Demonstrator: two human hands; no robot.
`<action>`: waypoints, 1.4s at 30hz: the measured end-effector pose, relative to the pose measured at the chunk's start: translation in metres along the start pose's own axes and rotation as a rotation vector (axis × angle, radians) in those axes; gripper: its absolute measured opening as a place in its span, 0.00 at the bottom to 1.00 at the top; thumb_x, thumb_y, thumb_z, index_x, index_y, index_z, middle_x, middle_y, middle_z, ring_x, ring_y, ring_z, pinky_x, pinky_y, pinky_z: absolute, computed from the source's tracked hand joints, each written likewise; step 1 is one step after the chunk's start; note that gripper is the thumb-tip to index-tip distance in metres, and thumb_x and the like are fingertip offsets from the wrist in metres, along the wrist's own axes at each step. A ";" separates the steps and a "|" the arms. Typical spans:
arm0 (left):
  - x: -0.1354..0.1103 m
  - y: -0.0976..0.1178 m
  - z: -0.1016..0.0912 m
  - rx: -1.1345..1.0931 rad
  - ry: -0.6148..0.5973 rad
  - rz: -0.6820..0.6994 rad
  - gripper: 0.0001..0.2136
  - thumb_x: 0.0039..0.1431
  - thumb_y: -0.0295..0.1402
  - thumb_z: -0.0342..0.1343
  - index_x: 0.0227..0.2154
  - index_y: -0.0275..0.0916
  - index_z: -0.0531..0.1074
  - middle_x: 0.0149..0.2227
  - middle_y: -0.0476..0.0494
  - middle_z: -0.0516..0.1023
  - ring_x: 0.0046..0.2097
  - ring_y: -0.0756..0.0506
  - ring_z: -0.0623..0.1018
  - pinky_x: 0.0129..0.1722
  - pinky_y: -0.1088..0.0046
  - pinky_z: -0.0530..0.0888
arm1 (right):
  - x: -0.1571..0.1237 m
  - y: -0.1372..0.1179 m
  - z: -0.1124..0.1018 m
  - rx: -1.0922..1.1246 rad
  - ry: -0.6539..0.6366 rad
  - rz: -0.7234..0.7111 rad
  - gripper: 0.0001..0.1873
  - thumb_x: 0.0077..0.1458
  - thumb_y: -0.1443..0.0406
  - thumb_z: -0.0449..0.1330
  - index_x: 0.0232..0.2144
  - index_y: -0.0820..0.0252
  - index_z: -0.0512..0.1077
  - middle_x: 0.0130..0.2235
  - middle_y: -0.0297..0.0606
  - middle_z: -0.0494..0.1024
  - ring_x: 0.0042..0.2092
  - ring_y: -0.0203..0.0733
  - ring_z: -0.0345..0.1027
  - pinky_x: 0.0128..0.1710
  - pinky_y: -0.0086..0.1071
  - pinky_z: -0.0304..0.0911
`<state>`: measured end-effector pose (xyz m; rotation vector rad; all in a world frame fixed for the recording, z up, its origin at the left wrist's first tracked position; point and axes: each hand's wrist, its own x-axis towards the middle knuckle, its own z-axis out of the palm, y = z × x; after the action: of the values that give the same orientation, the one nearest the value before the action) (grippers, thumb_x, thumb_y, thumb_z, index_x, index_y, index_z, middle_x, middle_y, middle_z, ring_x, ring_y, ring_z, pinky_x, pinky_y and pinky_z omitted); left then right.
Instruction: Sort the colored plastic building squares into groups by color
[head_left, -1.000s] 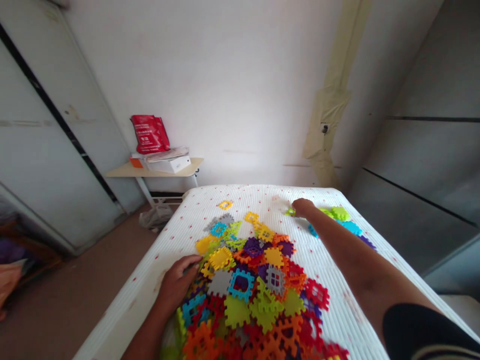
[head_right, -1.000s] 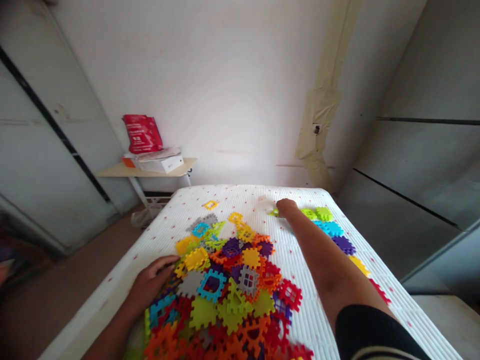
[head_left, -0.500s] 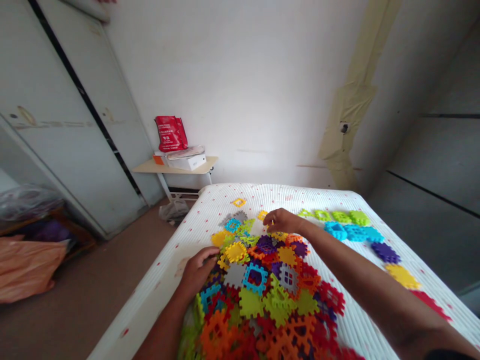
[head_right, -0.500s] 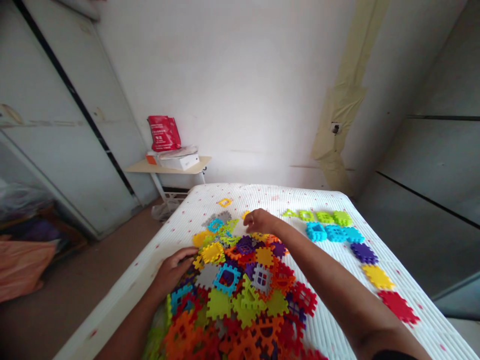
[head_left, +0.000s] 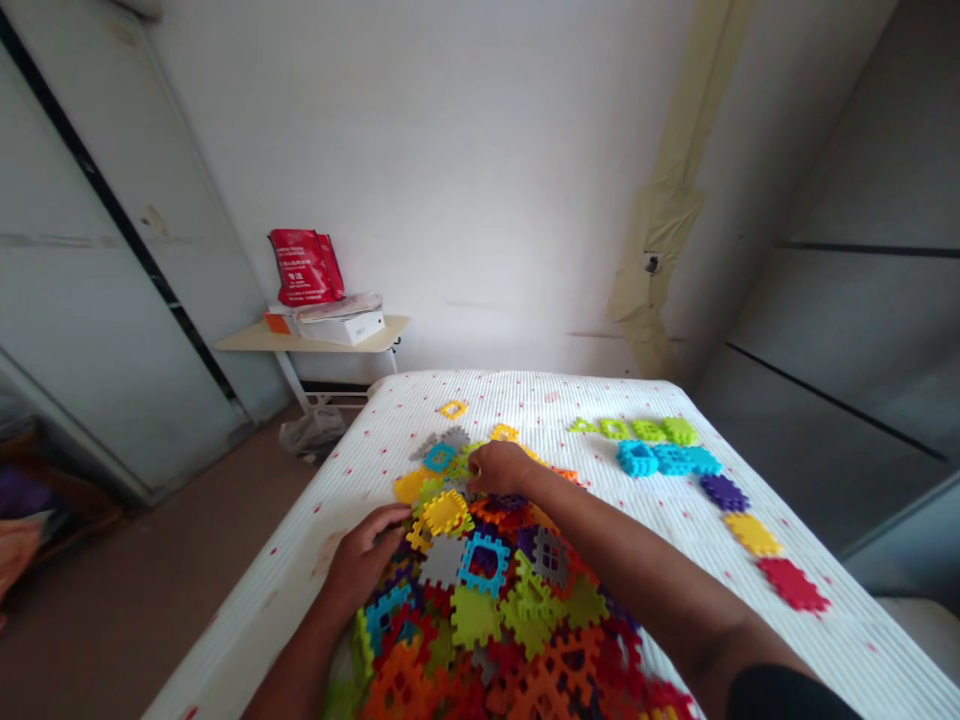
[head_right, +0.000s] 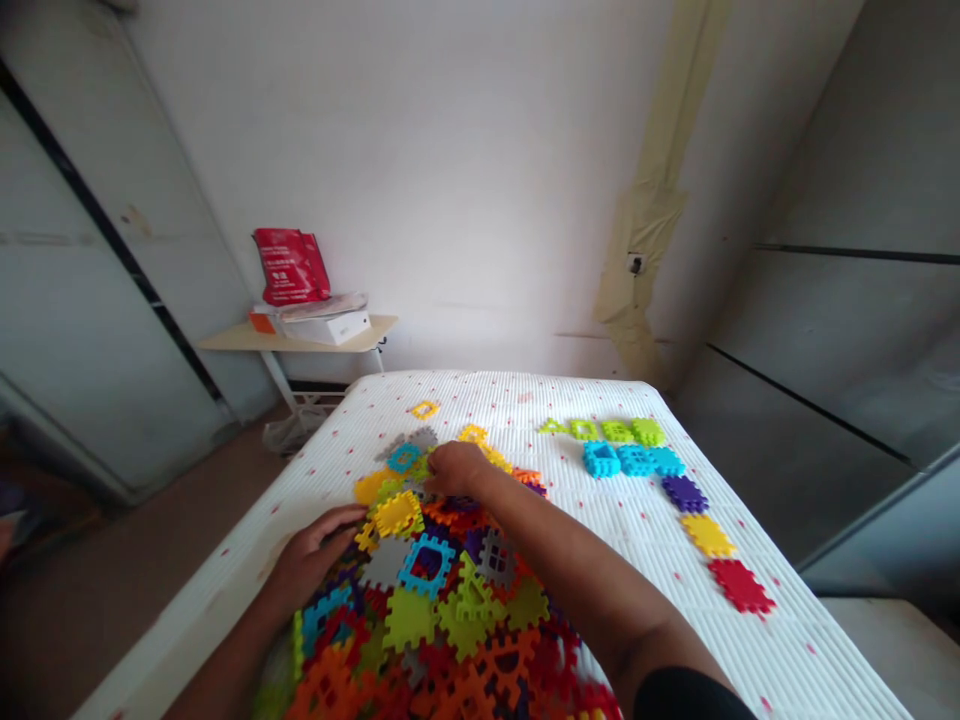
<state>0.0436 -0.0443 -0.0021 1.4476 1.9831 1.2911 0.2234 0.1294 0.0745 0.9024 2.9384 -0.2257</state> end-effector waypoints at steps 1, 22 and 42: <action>0.001 -0.003 0.000 0.003 -0.001 -0.004 0.18 0.47 0.48 0.52 0.34 0.40 0.77 0.44 0.42 0.78 0.48 0.41 0.75 0.52 0.62 0.68 | -0.001 0.007 -0.004 0.033 0.035 0.022 0.15 0.47 0.57 0.58 0.36 0.56 0.76 0.39 0.42 0.79 0.41 0.47 0.72 0.35 0.31 0.63; 0.002 0.004 -0.001 0.043 0.002 -0.015 0.21 0.45 0.51 0.52 0.33 0.41 0.77 0.41 0.42 0.79 0.45 0.40 0.77 0.50 0.62 0.70 | -0.054 0.124 0.010 0.240 0.200 0.612 0.09 0.50 0.64 0.57 0.34 0.63 0.73 0.37 0.46 0.79 0.39 0.44 0.74 0.36 0.29 0.65; 0.004 -0.008 0.001 0.028 0.004 0.005 0.22 0.45 0.52 0.52 0.33 0.41 0.77 0.41 0.42 0.79 0.45 0.40 0.77 0.50 0.63 0.70 | -0.056 0.137 -0.012 -0.253 -0.079 0.133 0.26 0.48 0.77 0.52 0.46 0.49 0.72 0.50 0.36 0.73 0.48 0.42 0.68 0.42 0.31 0.62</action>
<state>0.0379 -0.0403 -0.0083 1.4651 2.0085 1.2741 0.3465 0.2118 0.0750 1.0181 2.7387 0.1118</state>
